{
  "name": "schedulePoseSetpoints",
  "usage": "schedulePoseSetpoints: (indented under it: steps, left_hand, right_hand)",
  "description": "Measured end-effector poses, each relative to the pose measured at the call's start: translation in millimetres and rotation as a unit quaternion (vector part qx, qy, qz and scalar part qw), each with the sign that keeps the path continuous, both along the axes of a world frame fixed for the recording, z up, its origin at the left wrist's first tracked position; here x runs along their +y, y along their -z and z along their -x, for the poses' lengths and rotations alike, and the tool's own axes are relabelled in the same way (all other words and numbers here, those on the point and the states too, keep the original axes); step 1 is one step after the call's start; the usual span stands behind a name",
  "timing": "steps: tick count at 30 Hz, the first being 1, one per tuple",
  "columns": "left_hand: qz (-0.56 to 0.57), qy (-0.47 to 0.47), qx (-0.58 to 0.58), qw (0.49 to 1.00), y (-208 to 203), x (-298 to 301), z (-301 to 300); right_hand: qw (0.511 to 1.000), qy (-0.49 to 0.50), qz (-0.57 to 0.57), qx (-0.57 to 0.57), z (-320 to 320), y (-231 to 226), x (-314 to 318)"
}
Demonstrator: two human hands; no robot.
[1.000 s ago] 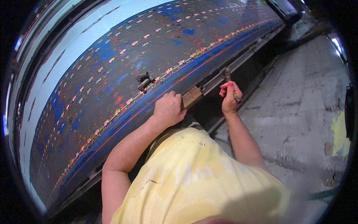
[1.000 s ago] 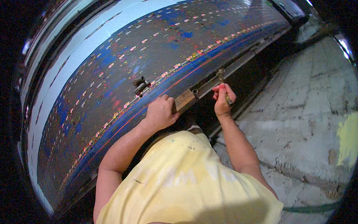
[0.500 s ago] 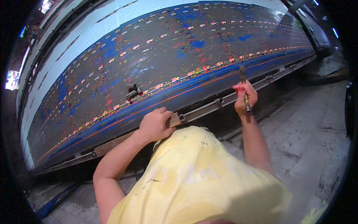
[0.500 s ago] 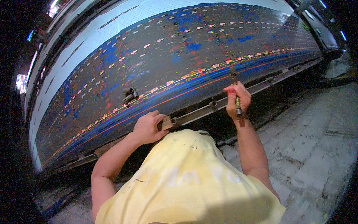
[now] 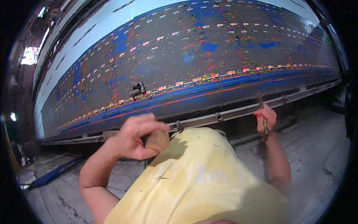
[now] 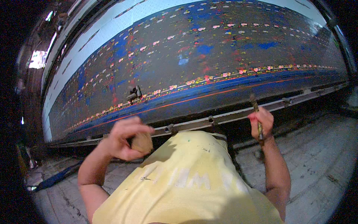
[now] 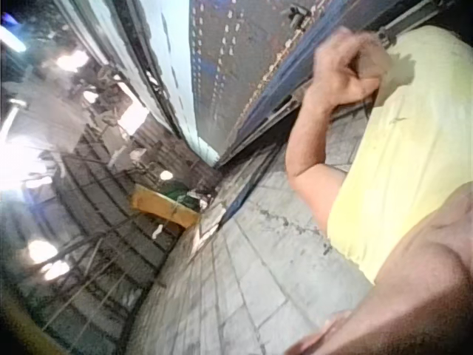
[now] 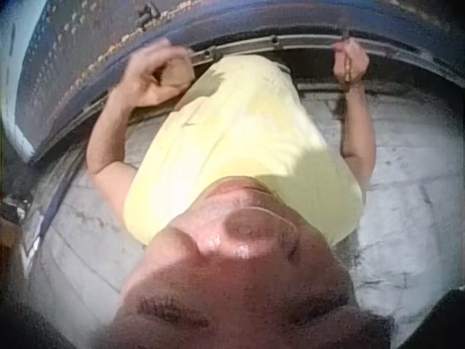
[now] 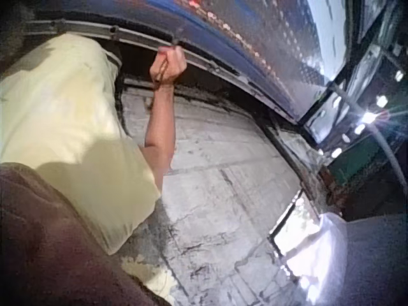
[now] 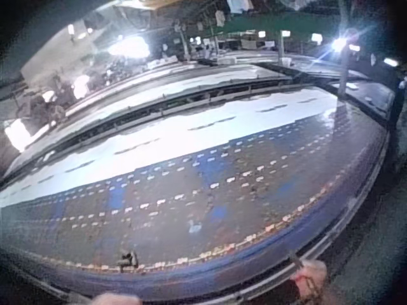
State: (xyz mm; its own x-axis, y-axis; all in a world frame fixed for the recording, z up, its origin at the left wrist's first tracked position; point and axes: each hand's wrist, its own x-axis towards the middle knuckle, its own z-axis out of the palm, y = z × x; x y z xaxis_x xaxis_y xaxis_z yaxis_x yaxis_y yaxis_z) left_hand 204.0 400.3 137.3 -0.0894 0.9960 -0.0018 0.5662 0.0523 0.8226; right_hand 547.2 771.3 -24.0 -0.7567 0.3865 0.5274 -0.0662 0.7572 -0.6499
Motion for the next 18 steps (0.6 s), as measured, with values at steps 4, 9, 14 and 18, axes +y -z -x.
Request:
schedulePoseSetpoints:
  steps: [4,9,14,18]
  left_hand:
    - [-0.006,-0.057,0.138,0.989,-20.5,44.3,25.8]
    - [-0.027,0.026,0.328,0.944,33.6,138.5,7.8]
    - [-0.051,0.085,0.390,0.915,107.4,235.2,0.7]
    - [-0.205,0.111,0.395,0.889,122.6,235.1,-24.3]
  right_hand:
    - [0.979,-0.134,0.077,-0.130,-30.9,-10.6,-19.5]
    - [0.911,-0.158,0.283,-0.254,-24.1,-19.4,-79.7]
    - [0.868,-0.115,0.412,-0.253,-21.1,16.9,-121.0]
    - [0.828,-0.042,0.505,-0.241,-25.8,30.5,-141.3]
